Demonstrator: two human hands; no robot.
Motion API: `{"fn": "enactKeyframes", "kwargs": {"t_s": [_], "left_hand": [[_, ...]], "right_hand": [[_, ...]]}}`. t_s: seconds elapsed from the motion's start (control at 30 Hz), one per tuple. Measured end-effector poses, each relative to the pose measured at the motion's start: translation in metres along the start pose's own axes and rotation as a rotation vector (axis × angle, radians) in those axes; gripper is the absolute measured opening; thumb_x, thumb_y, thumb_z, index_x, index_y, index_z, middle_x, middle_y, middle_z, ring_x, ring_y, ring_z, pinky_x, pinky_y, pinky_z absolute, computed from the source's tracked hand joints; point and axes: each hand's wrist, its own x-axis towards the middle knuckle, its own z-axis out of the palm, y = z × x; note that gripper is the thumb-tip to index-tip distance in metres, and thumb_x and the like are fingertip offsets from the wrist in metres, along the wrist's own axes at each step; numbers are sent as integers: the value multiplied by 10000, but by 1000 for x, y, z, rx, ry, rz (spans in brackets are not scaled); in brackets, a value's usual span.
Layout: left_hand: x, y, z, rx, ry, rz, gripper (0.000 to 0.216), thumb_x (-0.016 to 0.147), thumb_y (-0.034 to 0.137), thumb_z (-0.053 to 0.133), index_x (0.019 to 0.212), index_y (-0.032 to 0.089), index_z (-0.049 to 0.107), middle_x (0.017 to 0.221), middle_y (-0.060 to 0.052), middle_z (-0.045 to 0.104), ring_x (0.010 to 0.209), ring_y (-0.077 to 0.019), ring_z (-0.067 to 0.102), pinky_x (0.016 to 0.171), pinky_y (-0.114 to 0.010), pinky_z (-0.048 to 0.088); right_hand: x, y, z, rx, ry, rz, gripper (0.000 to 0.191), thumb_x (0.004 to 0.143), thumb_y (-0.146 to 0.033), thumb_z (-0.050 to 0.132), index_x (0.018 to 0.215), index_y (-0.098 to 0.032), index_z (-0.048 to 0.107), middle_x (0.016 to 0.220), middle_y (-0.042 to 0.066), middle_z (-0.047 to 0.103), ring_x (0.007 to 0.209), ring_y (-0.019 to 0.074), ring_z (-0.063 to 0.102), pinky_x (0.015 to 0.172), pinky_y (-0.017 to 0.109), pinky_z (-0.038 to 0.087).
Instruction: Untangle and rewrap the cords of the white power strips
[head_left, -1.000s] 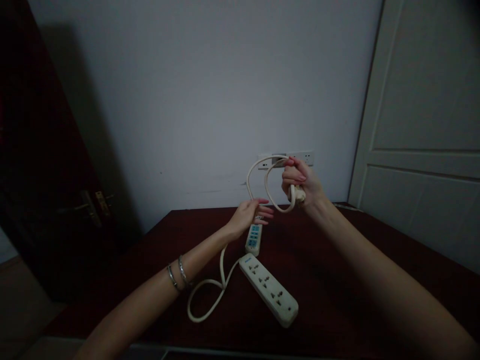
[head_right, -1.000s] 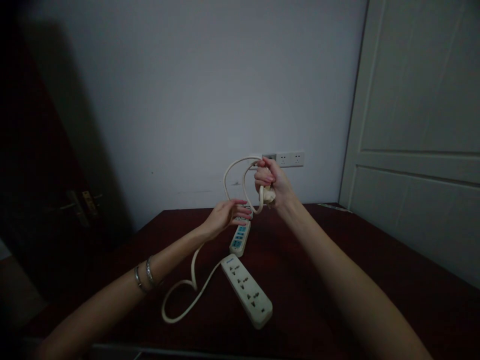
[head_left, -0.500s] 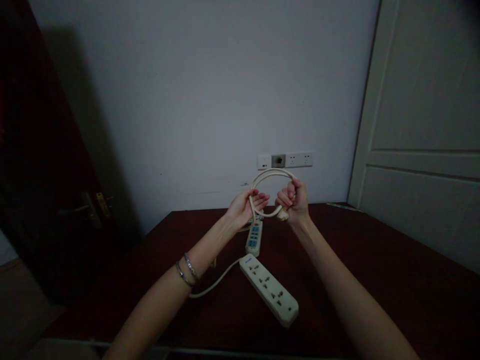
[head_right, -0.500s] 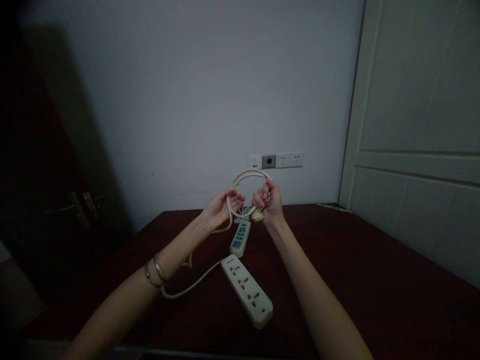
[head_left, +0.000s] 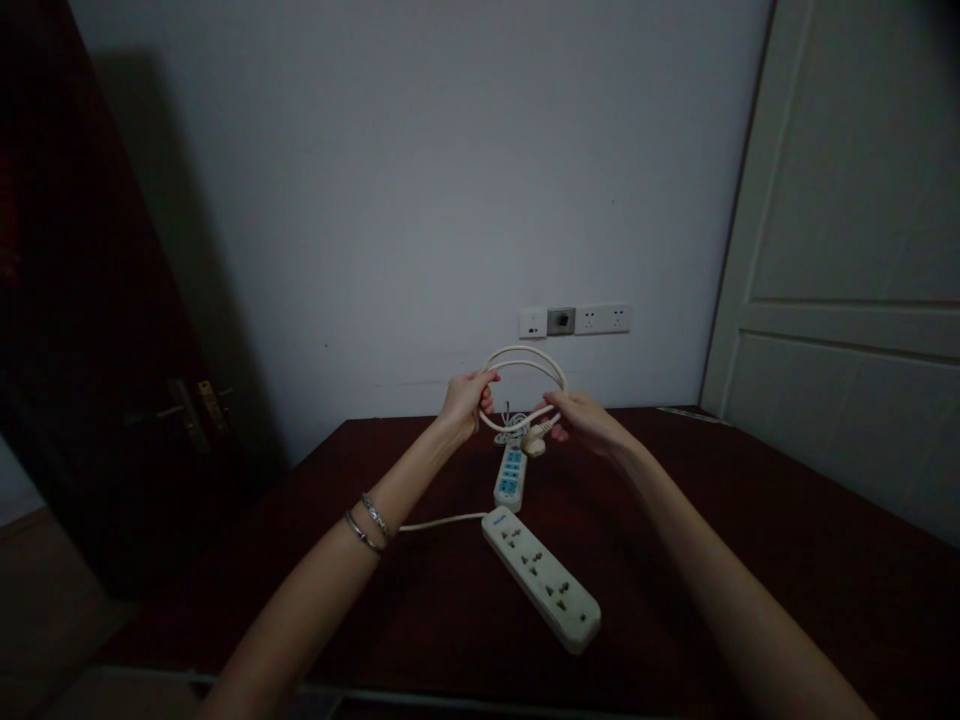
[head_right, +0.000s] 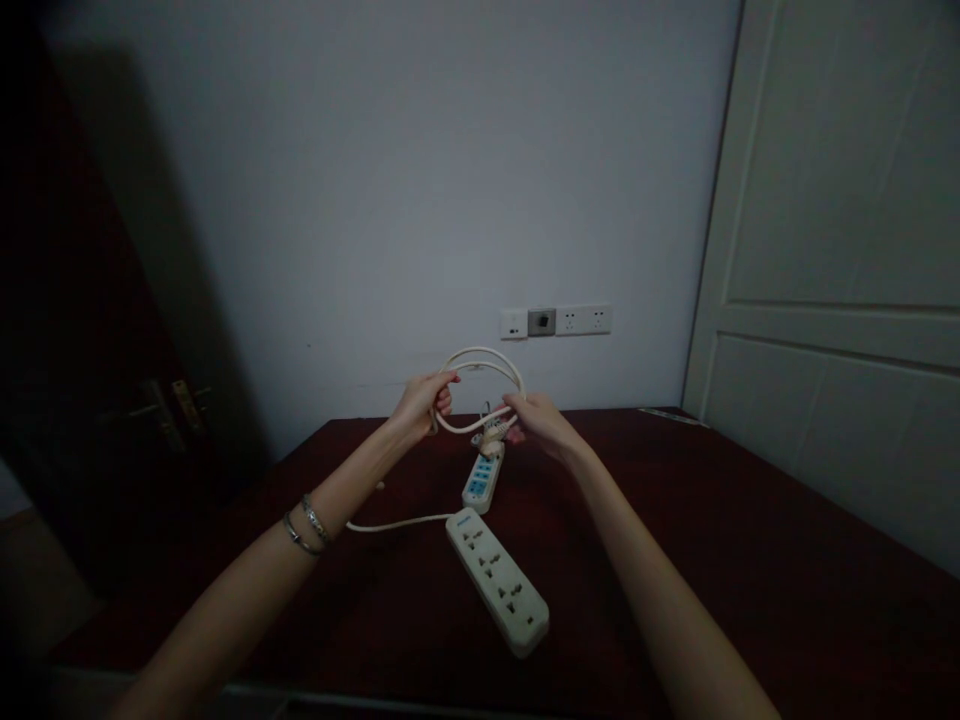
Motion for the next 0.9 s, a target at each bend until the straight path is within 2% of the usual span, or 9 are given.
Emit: {"fn": "enactKeyframes", "kwargs": {"t_s": [0.13,0.23,0.3,0.43,0.53,0.6,0.67,0.77,0.9], "left_hand": [[6,-10,-2,23,44,-108,133,775,201,572,680,120,526,541,16,519,452,-76,528,489,-213,460],[10,-16,-8,98,-106,-331,144,781,237,578,706,124,532,594,-12,561,484,-111,568,485,-242,469],[13,-22,-11,142,-221,-426,237,814,321,537,675,132,508,562,-19,553,452,-120,557,450,-239,448],[19,-38,-11,88,-281,-403,318,840,399,485,636,158,442,433,45,426,312,-53,379,344,-163,294],[21,-48,-8,48,-405,-450,316,825,416,505,649,162,436,397,83,331,279,-27,241,316,-145,169],[21,-55,-8,46,-479,-455,331,802,467,518,689,161,460,413,78,352,292,-35,261,326,-151,187],[20,-62,-10,37,-516,-368,393,779,546,502,764,153,497,470,49,429,357,-60,377,388,-172,309],[17,-71,-19,132,-550,-128,468,792,588,432,848,134,530,631,-20,542,564,-115,535,600,-246,441],[5,-78,-40,861,-564,251,254,777,376,554,889,149,577,767,-58,585,731,-182,567,720,-290,423]], "right_hand": [[-1,-4,5,282,-4,12,205,799,-234,533,654,-127,630,521,39,612,398,79,510,392,168,434],[-2,-10,8,492,48,-69,234,783,-239,567,562,-161,570,500,-9,557,426,73,501,429,167,440],[-5,-15,11,663,20,-97,281,795,-261,562,529,-179,521,538,-15,558,480,83,525,509,197,476],[-11,-23,25,907,-29,-169,279,856,-319,499,604,-206,537,483,-50,469,478,77,491,603,216,485],[-9,-27,37,925,40,-332,235,879,-359,464,734,-232,599,385,-101,234,354,70,329,526,184,446],[-5,-31,39,894,68,-421,239,885,-390,443,823,-247,624,382,-107,172,323,69,242,458,180,401],[0,-38,37,880,58,-490,248,884,-417,435,876,-261,628,386,-105,167,315,63,214,422,178,363],[10,-49,26,943,24,-562,238,887,-411,428,892,-271,620,380,-102,189,311,57,227,413,180,350],[29,-59,6,1026,115,-551,274,919,-332,344,888,-248,603,380,-103,207,314,70,253,447,201,397]]}}
